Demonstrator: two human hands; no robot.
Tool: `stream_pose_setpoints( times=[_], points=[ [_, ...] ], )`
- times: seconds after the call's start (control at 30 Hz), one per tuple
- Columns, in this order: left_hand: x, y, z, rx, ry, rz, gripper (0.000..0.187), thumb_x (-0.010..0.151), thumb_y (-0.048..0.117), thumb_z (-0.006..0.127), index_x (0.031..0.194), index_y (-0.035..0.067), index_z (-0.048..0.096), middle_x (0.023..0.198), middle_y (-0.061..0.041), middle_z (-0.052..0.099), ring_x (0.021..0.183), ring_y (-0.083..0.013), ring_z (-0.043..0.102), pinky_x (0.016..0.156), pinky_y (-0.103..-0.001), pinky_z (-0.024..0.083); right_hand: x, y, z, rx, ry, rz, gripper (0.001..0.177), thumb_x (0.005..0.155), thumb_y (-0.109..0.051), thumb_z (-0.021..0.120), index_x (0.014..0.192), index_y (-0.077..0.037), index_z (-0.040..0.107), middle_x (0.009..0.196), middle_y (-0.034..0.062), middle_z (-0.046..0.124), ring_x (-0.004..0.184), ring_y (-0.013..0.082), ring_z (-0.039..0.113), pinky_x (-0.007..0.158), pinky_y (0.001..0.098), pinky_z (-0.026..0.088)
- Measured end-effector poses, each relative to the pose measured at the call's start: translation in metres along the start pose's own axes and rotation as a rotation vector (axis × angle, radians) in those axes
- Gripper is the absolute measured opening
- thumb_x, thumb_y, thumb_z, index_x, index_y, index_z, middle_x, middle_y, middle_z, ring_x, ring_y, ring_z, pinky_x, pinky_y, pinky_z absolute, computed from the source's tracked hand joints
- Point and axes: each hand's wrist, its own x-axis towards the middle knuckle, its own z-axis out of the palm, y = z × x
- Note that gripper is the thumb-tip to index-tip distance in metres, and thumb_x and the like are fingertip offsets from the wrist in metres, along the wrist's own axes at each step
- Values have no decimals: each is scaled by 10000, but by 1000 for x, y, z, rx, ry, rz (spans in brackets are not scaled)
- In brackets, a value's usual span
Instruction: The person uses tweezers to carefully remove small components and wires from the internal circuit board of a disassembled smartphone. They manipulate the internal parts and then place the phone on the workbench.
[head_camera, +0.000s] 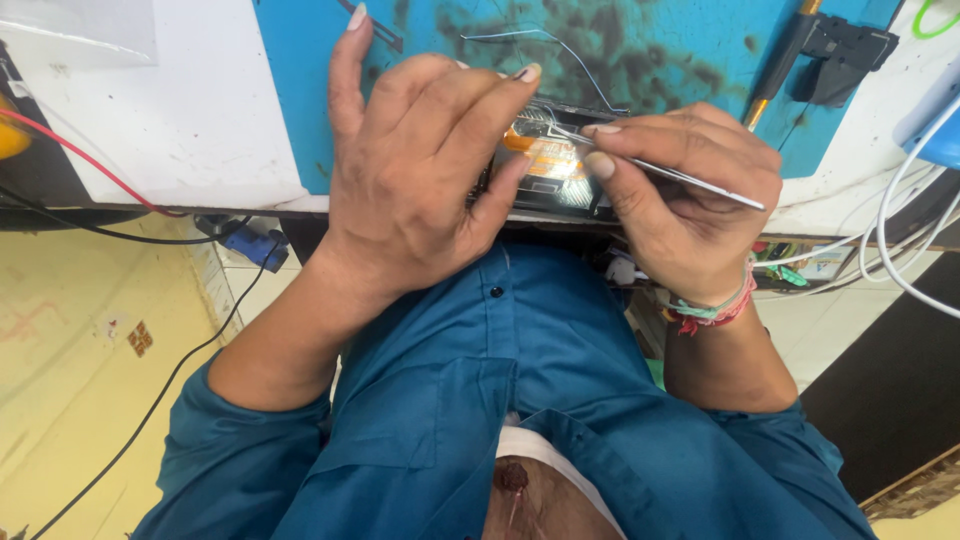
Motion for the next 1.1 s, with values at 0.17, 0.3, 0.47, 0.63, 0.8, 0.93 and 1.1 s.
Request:
stream_pose_setpoints(
  times=[0.17, 0.3, 0.47, 0.63, 0.8, 0.93, 1.1],
  points=[
    [11, 1, -1, -7, 6, 42, 295, 996, 69, 664, 1287, 77, 709, 1163, -45, 638, 1190, -257, 576, 1237, -569, 184, 1, 2, 2, -10, 10, -15, 163, 944, 2, 820, 1088, 20, 746, 1038, 139, 767, 828, 193, 711, 753, 266, 510],
    [18, -1, -1, -12, 13, 76, 242, 960, 62, 667, 1189, 112, 726, 1144, -18, 643, 1153, -234, 595, 1210, -538, 244, -4, 5, 0, -12, 31, -3, 151, 916, 10, 810, 1048, 27, 739, 995, 149, 764, 792, 191, 703, 719, 265, 502],
    [22, -2, -2, -7, 34, 81, 176, 947, 57, 710, 1113, 114, 725, 1123, 16, 655, 1078, -209, 612, 1096, -479, 324, -20, 15, -5, 60, 147, 31, 166, 966, 13, 790, 1116, 18, 719, 1007, 175, 765, 889, 213, 746, 783, 280, 546],
    [25, -3, -2, -42, 42, 65, 190, 919, 18, 716, 1092, 99, 712, 1161, 13, 661, 1073, -206, 614, 1059, -445, 340, -35, 21, -5, 125, 321, 141, 174, 1072, 44, 759, 1231, 41, 691, 1063, 208, 761, 973, 217, 768, 858, 268, 569],
    [28, -3, -3, -50, 26, 47, 225, 864, 6, 701, 1070, 96, 701, 1161, 1, 665, 1078, -216, 617, 1043, -436, 338, -32, 22, -7, 91, 321, 166, 215, 1047, 20, 717, 1253, 32, 658, 1075, 184, 740, 971, 201, 764, 861, 257, 610],
    [28, -4, -4, -71, 13, 28, 207, 859, 13, 700, 1050, 93, 696, 1155, -6, 667, 1078, -215, 619, 1031, -432, 338, -28, 20, -5, 124, 316, 173, 214, 1058, 7, 714, 1264, 23, 658, 1069, 181, 718, 1019, 211, 767, 902, 277, 618],
    [31, -4, -4, -104, 5, 8, 178, 900, 38, 723, 1070, 86, 696, 1127, -24, 667, 1072, -229, 622, 1012, -437, 342, -18, 19, -9, -21, 220, 88, 229, 978, -8, 740, 1194, 35, 679, 1059, 171, 756, 905, 200, 729, 811, 274, 570]
  ],
)
